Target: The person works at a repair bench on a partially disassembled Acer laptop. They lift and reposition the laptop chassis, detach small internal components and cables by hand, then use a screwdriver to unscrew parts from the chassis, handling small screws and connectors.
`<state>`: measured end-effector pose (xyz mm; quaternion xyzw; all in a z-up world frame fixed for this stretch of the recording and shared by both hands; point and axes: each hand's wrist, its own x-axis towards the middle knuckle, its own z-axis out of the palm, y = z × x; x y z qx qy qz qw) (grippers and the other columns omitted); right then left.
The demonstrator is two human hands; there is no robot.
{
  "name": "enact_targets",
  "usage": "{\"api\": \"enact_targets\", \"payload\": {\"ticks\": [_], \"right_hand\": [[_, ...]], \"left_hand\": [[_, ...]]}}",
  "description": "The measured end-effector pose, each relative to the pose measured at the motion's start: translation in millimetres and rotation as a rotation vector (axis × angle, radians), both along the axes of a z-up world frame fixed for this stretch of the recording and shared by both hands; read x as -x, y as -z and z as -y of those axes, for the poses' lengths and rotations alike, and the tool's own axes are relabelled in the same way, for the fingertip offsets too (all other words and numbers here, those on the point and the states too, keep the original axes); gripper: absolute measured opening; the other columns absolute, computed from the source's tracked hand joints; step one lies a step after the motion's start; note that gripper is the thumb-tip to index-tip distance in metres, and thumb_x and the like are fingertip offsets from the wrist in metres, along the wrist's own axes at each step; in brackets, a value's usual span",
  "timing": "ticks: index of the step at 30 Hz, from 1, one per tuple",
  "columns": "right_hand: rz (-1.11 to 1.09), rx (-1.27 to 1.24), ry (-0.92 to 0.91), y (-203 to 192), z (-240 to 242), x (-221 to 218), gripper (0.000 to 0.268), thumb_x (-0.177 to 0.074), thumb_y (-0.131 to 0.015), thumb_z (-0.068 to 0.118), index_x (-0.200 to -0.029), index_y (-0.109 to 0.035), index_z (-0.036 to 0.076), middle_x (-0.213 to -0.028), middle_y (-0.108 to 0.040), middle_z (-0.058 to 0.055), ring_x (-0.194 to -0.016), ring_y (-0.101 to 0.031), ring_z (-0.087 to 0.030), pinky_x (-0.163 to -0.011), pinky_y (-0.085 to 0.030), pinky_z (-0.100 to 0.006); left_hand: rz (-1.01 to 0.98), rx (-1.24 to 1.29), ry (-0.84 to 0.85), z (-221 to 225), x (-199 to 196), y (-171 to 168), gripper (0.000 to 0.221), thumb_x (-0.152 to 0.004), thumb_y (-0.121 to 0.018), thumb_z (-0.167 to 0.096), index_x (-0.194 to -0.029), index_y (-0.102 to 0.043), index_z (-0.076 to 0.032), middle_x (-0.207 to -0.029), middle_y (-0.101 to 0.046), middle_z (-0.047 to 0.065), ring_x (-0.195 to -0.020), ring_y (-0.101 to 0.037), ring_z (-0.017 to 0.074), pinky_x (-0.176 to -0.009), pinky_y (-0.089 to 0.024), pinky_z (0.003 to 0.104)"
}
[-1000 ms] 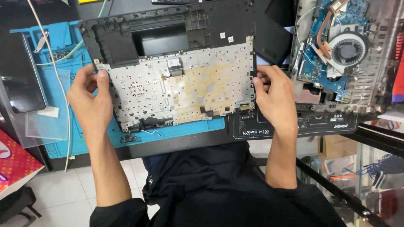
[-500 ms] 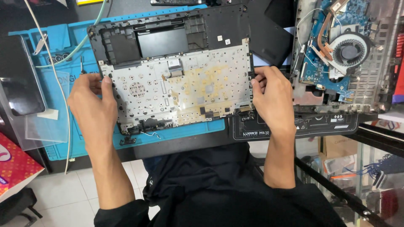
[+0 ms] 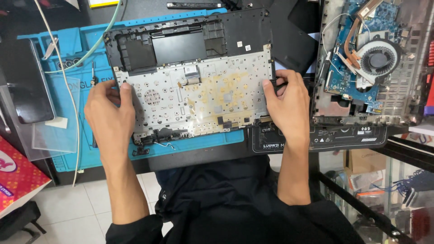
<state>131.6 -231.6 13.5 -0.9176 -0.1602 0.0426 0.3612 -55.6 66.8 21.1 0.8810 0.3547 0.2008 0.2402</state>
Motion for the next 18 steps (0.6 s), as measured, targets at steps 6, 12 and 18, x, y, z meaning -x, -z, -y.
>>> {"api": "enact_targets", "payload": {"ticks": [6,12,18], "right_hand": [[-0.008,-0.010,0.001,2,1,-1,0.038,-0.095,-0.076,0.026,-0.117,-0.066,-0.005,-0.102,-0.067,-0.012,-0.074,-0.062,-0.020,-0.070,-0.054,-0.035],[-0.062,-0.050,-0.048,-2,-5,-1,0.036,-0.094,-0.075,0.025,-0.117,-0.067,-0.003,-0.100,-0.066,-0.011,-0.074,-0.062,-0.019,-0.068,-0.054,-0.033],[-0.076,-0.071,-0.059,1,-9,-10,0.042,-0.094,-0.075,0.022,-0.129,-0.066,0.002,-0.087,-0.067,-0.007,-0.066,-0.062,-0.017,-0.065,-0.052,-0.031]], "left_hand": [[0.060,0.005,-0.021,0,6,13,0.037,-0.106,-0.075,-0.021,-0.121,-0.067,0.011,-0.099,-0.067,0.018,-0.081,-0.061,0.0256,-0.076,-0.051,0.039],[0.055,0.304,-0.219,-5,15,-9,0.040,-0.104,-0.070,-0.031,-0.122,-0.067,0.004,-0.094,-0.066,0.006,-0.081,-0.056,0.0132,-0.071,-0.046,0.030],[0.269,0.595,-0.106,-22,47,29,0.034,-0.108,-0.066,-0.028,-0.125,-0.058,0.001,-0.107,-0.062,0.001,-0.095,-0.054,0.0088,-0.086,-0.045,0.026]]}}
